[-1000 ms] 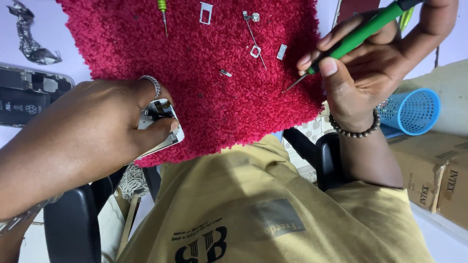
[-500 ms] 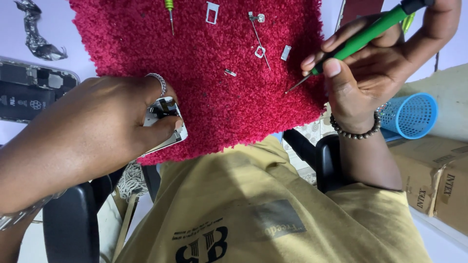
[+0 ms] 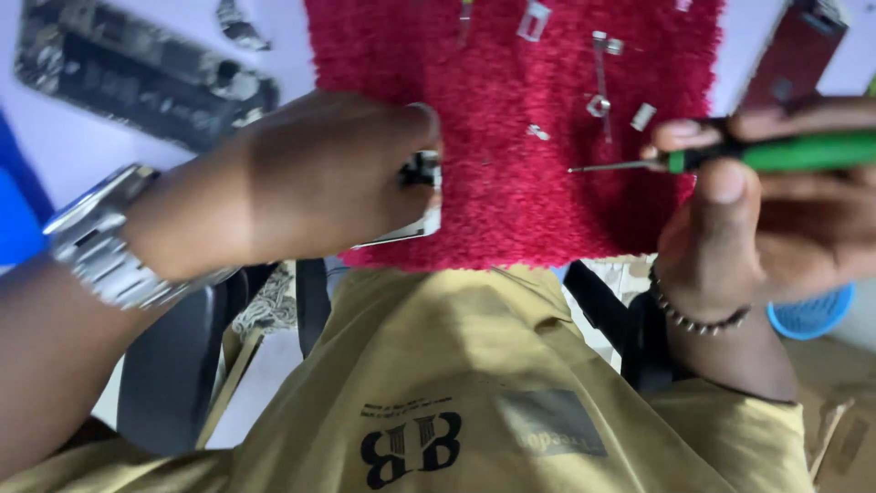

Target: A person uses a precision screwdriver to assemble or disassemble internal components of a smartphone on a repair mat.

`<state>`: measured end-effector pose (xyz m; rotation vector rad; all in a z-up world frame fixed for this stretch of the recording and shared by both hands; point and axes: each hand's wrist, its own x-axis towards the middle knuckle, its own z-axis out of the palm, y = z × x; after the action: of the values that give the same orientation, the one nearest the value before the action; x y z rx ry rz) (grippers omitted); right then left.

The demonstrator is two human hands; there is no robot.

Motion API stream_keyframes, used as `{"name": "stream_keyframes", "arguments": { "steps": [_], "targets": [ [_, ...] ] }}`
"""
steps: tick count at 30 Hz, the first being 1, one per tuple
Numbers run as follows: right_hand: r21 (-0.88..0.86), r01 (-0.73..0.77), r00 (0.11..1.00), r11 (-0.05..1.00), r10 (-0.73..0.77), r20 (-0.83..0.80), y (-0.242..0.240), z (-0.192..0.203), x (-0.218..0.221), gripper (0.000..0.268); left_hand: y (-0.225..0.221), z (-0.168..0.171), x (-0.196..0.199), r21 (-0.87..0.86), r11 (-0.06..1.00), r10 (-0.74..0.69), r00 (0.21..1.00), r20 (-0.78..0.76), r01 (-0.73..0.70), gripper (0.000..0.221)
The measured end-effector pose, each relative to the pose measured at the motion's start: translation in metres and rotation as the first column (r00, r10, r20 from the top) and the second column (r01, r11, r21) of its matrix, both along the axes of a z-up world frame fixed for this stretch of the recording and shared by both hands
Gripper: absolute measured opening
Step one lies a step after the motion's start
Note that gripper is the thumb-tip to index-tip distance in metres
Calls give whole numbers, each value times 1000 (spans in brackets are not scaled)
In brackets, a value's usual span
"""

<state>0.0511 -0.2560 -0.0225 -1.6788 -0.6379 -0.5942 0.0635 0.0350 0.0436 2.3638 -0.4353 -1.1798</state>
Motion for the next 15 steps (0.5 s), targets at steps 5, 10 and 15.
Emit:
{"name": "stream_keyframes", "arguments": {
  "steps": [5, 10, 15],
  "targets": [
    [21, -150, 988, 988, 149, 46, 43, 3, -14, 39, 6, 4, -3, 32, 999, -12, 1000, 18, 11, 26],
    [149, -206, 976, 967, 214, -35, 53, -8, -24, 98, 10, -2, -2, -10, 1000, -22, 1000, 8, 22, 29],
    [157, -193, 976, 969, 207, -75, 52, -13, -28, 98, 12, -9, -1, -55, 997, -51, 997, 63, 54, 28]
  ]
}}
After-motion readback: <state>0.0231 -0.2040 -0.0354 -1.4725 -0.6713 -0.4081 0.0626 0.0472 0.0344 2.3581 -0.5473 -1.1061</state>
